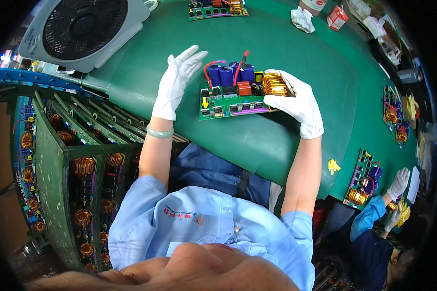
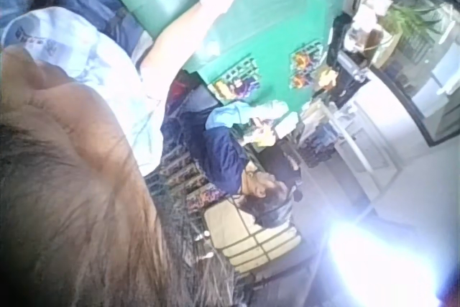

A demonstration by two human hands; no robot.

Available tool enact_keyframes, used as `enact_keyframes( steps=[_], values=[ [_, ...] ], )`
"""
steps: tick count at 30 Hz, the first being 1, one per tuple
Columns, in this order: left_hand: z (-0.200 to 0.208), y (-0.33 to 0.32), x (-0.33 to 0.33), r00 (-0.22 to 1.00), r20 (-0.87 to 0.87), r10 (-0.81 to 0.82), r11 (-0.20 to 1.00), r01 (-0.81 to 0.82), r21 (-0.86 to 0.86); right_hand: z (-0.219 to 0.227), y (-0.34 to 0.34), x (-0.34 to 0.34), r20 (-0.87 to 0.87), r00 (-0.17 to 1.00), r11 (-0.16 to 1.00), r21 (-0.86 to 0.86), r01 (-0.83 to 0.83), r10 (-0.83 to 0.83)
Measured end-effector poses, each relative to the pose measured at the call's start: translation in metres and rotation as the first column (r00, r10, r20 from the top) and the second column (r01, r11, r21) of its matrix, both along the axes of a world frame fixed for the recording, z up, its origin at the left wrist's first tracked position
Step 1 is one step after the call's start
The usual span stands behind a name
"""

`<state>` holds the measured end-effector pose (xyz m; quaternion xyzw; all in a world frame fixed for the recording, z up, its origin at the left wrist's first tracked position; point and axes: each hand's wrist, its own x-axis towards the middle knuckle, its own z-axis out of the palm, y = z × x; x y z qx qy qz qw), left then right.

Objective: The person scrapes the surface of green circuit boards using a small metal tool. They flip the boards over to check components and place them into a green storage rack. The person handles multiple boards one by one, performing repetitive cleaning and inspection actions.

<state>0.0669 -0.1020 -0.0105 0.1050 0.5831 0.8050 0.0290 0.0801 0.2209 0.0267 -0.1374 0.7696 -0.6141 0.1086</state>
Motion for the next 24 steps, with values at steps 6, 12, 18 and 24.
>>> enact_keyframes(
  steps=[6,12,18,24],
  values=[
    [0.013,0.008,0.054,0.98,-0.197,-0.037,0.953,-0.024,-0.301,0.004,0.0,0.0,-0.039,0.999,0.997,0.071,0.009,-0.006],
    [0.038,0.026,0.059,0.966,-0.233,-0.109,0.667,-0.103,-0.738,-0.005,0.002,0.003,0.023,1.0,0.999,-0.05,-0.01,0.011],
    [0.024,0.029,0.051,0.979,-0.156,-0.129,0.793,0.007,-0.609,-0.018,0.006,0.001,-0.07,0.997,0.999,0.051,-0.008,0.011],
    [0.012,0.031,0.045,0.981,-0.154,-0.116,0.859,0.021,-0.512,-0.018,0.005,0.002,-0.068,0.998,0.999,0.033,0.011,-0.009]
  ],
)
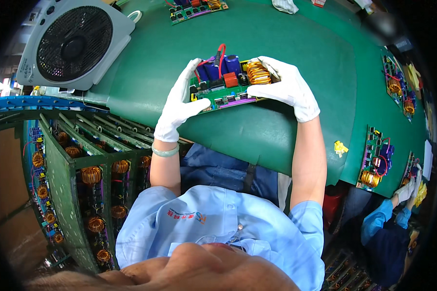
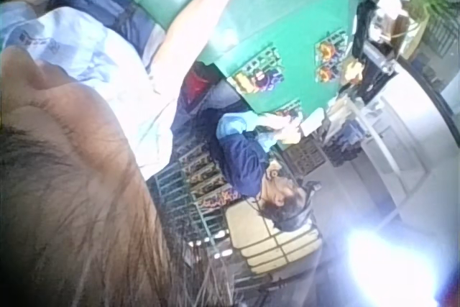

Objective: The person scrapes the surface of green circuit boards using a small metal tool. They flip the boards over to check components and place them into a green storage rack. The person handles multiple boards one by one, performing repetitive cleaning and inspection actions.

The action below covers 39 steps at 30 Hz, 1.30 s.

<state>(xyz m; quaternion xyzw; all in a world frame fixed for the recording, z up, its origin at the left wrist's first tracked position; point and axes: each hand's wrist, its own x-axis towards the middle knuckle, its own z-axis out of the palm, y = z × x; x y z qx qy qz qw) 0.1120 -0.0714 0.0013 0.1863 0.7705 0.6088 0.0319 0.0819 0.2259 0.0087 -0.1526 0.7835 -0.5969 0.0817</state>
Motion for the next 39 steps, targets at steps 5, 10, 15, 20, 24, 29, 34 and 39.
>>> enact_keyframes(
  steps=[5,10,15,20,24,29,34,39],
  values=[
    [-0.002,0.001,0.0,0.998,0.063,0.005,0.996,-0.011,0.09,-0.003,0.002,-0.002,-0.004,1.0,0.998,0.056,-0.014,0.014],
    [-0.005,-0.003,-0.006,0.997,0.072,0.005,0.993,-0.013,0.12,0.005,-0.002,0.003,0.0,1.0,0.995,0.096,-0.026,0.026],
    [-0.008,-0.004,-0.009,0.997,0.069,-0.016,0.99,0.006,0.144,0.002,0.0,0.003,-0.025,1.0,0.992,0.127,-0.016,0.02],
    [-0.008,-0.004,-0.01,0.99,0.142,0.003,0.985,-0.027,0.17,0.015,-0.002,0.007,0.005,0.999,0.992,0.118,-0.034,0.033],
    [0.022,-0.003,-0.005,0.996,-0.05,0.078,0.985,-0.085,-0.149,0.02,-0.002,0.013,0.035,0.998,0.999,0.013,-0.048,0.048],
    [0.051,0.033,0.001,0.881,-0.44,-0.173,0.725,-0.188,-0.663,0.016,0.0,0.015,0.024,0.997,0.996,-0.033,-0.077,0.078],
    [0.045,0.052,0.0,0.82,-0.518,-0.244,0.545,-0.326,-0.773,0.007,0.002,0.013,-0.005,0.996,0.996,-0.021,-0.087,0.087],
    [0.038,0.057,-0.004,0.816,-0.54,-0.205,0.647,-0.302,-0.7,0.005,0.004,0.009,-0.086,0.994,0.994,0.099,-0.056,0.065]
  ],
)
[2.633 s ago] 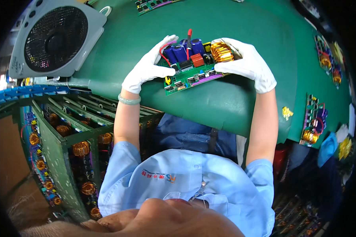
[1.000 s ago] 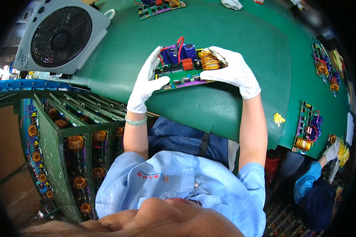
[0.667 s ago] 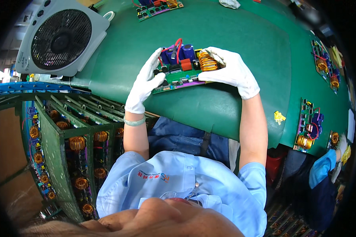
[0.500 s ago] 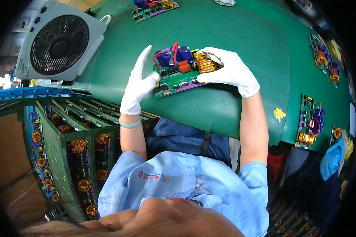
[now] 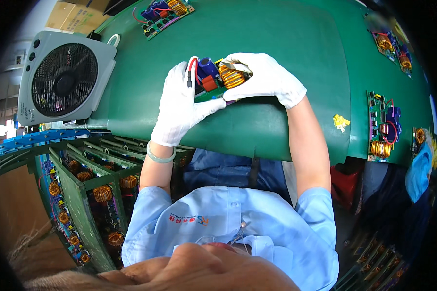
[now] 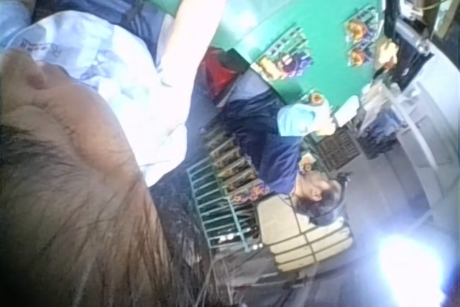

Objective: The person scrapes the surface of green circuit boards using a small metal tool. They flip the boards over to check components and place them into a green storage rack. The person handles multiple boards one by one, performing repetitive cleaning and inspection actions.

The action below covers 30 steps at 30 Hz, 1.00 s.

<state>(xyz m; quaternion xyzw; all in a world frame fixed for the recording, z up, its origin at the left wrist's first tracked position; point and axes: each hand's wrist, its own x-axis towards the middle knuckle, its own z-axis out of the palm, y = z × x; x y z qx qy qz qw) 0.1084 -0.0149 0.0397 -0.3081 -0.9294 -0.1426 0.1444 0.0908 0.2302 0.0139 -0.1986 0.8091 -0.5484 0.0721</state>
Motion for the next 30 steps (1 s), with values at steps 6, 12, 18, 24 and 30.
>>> enact_keyframes(
  steps=[6,12,18,24,30],
  values=[
    [0.0,0.004,0.002,1.0,-0.014,-0.006,1.0,0.006,0.02,0.003,-0.001,0.003,-0.042,0.999,0.999,0.043,-0.006,0.008],
    [0.0,0.002,-0.002,1.0,-0.017,0.0,1.0,0.0,-0.009,0.002,-0.003,0.003,-0.061,0.998,0.999,0.05,-0.005,0.008],
    [0.01,0.002,-0.005,0.999,0.047,-0.012,1.0,0.013,-0.005,0.003,-0.006,0.005,-0.099,0.995,0.995,0.095,0.031,-0.022],
    [0.004,-0.037,-0.016,0.932,0.345,-0.114,0.963,0.019,0.268,0.003,0.0,0.003,-0.038,0.999,1.0,0.03,-0.009,0.01],
    [-0.008,-0.036,-0.008,0.948,0.281,-0.151,0.973,0.093,0.211,0.005,0.001,0.004,0.005,0.999,0.999,0.042,-0.034,0.034]
  ],
)
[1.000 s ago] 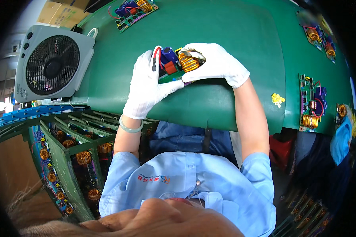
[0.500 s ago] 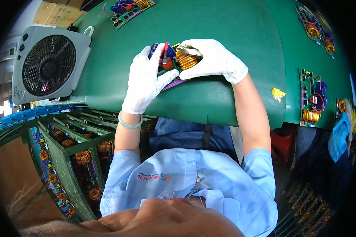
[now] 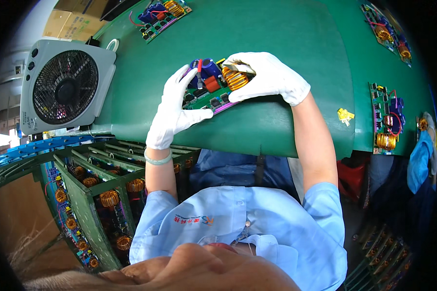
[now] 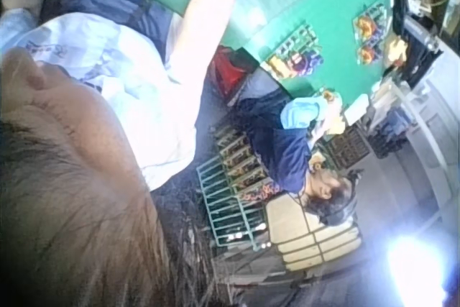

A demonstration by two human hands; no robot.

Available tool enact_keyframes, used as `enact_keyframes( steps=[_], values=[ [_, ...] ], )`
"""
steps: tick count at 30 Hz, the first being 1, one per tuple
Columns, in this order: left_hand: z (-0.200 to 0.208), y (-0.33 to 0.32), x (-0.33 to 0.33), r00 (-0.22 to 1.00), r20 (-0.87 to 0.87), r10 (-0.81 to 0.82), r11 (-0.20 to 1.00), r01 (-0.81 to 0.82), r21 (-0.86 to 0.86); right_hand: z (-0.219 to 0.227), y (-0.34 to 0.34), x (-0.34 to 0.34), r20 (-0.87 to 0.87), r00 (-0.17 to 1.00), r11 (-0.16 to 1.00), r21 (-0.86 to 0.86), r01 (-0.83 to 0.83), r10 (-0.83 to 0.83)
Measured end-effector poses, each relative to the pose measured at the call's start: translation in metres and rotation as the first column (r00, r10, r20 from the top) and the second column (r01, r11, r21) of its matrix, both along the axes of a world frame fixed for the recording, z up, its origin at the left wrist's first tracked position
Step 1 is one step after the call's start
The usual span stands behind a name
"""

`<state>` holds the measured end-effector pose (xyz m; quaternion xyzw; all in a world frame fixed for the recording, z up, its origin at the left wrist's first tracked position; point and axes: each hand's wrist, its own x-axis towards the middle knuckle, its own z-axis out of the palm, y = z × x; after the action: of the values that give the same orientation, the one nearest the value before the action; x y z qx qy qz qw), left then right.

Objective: The person scrapes the surface of green circuit boards using a small metal tool. They flip the boards over to check components and place them into a green storage rack. The person handles multiple boards one by one, performing repetitive cleaning and inspection actions.

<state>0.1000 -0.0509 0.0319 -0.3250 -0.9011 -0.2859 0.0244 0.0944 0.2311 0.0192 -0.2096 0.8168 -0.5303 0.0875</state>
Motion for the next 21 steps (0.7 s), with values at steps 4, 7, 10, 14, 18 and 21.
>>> enact_keyframes(
  steps=[4,7,10,14,18,21],
  values=[
    [-0.009,0.001,-0.001,0.999,-0.037,0.012,0.999,-0.011,0.035,0.001,-0.002,0.001,0.028,1.0,1.0,0.0,0.001,-0.001],
    [-0.015,-0.001,-0.002,0.996,-0.088,0.004,0.999,0.0,0.048,0.006,-0.003,0.001,-0.006,1.0,0.998,0.059,-0.011,0.011],
    [-0.018,0.001,-0.001,0.993,-0.114,0.0,0.997,0.009,0.073,0.003,-0.002,0.002,-0.004,1.0,1.0,0.013,-0.008,0.008],
    [-0.013,-0.005,0.003,0.997,0.05,0.055,0.975,-0.064,0.212,0.003,-0.001,0.002,-0.001,0.999,0.995,0.096,-0.038,0.038],
    [-0.014,-0.015,0.011,0.939,0.321,0.121,0.779,-0.291,0.556,-0.002,0.007,0.007,0.236,0.96,0.987,-0.093,-0.131,0.15],
    [-0.02,-0.016,0.024,0.883,0.347,0.316,0.539,-0.468,0.7,-0.005,0.013,0.005,0.431,0.876,0.938,-0.342,-0.063,0.217]
  ],
)
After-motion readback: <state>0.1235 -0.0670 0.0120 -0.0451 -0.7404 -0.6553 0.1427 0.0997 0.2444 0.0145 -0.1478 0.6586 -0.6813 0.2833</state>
